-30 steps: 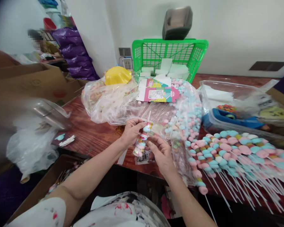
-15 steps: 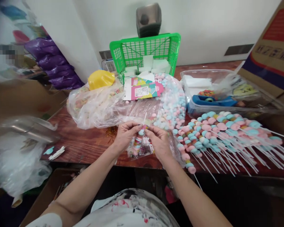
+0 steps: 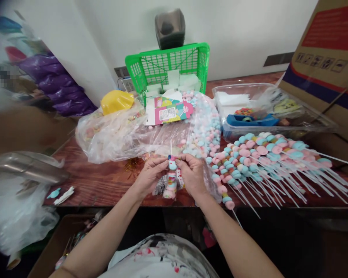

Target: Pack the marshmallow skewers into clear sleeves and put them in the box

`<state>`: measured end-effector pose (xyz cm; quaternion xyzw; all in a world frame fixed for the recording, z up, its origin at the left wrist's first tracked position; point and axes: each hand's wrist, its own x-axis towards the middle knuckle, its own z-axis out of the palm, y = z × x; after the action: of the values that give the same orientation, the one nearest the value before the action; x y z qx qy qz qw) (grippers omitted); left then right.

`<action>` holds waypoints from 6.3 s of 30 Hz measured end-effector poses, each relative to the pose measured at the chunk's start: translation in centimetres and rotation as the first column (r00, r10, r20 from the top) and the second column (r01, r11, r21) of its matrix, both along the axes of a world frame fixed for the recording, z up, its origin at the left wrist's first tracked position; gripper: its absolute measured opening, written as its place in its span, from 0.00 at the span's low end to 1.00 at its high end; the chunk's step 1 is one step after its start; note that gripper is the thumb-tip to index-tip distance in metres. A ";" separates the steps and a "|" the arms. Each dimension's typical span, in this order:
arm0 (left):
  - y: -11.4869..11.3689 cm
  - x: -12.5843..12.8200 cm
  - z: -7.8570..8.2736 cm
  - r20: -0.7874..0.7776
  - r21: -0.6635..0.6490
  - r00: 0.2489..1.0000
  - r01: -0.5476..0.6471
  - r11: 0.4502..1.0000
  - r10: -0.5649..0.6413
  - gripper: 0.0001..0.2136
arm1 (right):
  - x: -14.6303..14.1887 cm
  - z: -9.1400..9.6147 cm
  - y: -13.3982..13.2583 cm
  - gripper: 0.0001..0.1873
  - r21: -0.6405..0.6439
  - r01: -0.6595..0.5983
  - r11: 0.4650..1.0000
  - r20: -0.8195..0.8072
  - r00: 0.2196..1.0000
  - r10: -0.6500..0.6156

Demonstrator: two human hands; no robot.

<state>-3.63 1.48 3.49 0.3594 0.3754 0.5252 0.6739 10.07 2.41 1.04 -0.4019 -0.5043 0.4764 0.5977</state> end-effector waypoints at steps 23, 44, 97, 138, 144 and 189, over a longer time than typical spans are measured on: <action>1.7 1.4 0.2 -0.184 0.109 0.981 -0.037 0.993 0.057 0.06 | 1.1 0.9 0.8 0.13 -0.038 -0.055 0.998 0.077 0.995 0.057; 0.2 1.7 -0.6 -0.393 0.219 0.919 0.076 0.973 0.017 0.17 | 1.2 1.3 -0.1 0.08 0.350 0.058 0.935 0.431 0.876 -0.216; 1.0 -2.4 1.6 0.041 0.042 0.992 -0.122 0.992 0.120 0.07 | -0.9 1.2 -2.0 0.13 -0.051 -0.490 0.870 0.316 0.818 0.480; -0.4 -3.8 -0.1 -0.937 0.270 0.345 0.622 0.735 0.052 0.06 | 0.6 1.1 1.4 0.11 0.039 -0.510 0.859 0.952 0.281 0.123; -1.1 -4.5 -1.3 -0.839 0.247 0.543 0.456 0.855 -0.047 0.09 | 0.7 0.5 1.0 0.11 0.124 -0.498 0.858 0.936 0.346 0.065; -8.8 -17.7 -3.2 -0.266 -0.196 0.870 -0.470 0.861 0.415 0.07 | -11.9 -2.4 4.5 0.11 0.089 -0.346 0.934 0.991 0.128 -0.047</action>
<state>-21.34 -7.28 0.31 0.2280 0.5826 0.5722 0.5302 -1.78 6.86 -1.38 -0.4653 -0.8735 0.0731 0.1227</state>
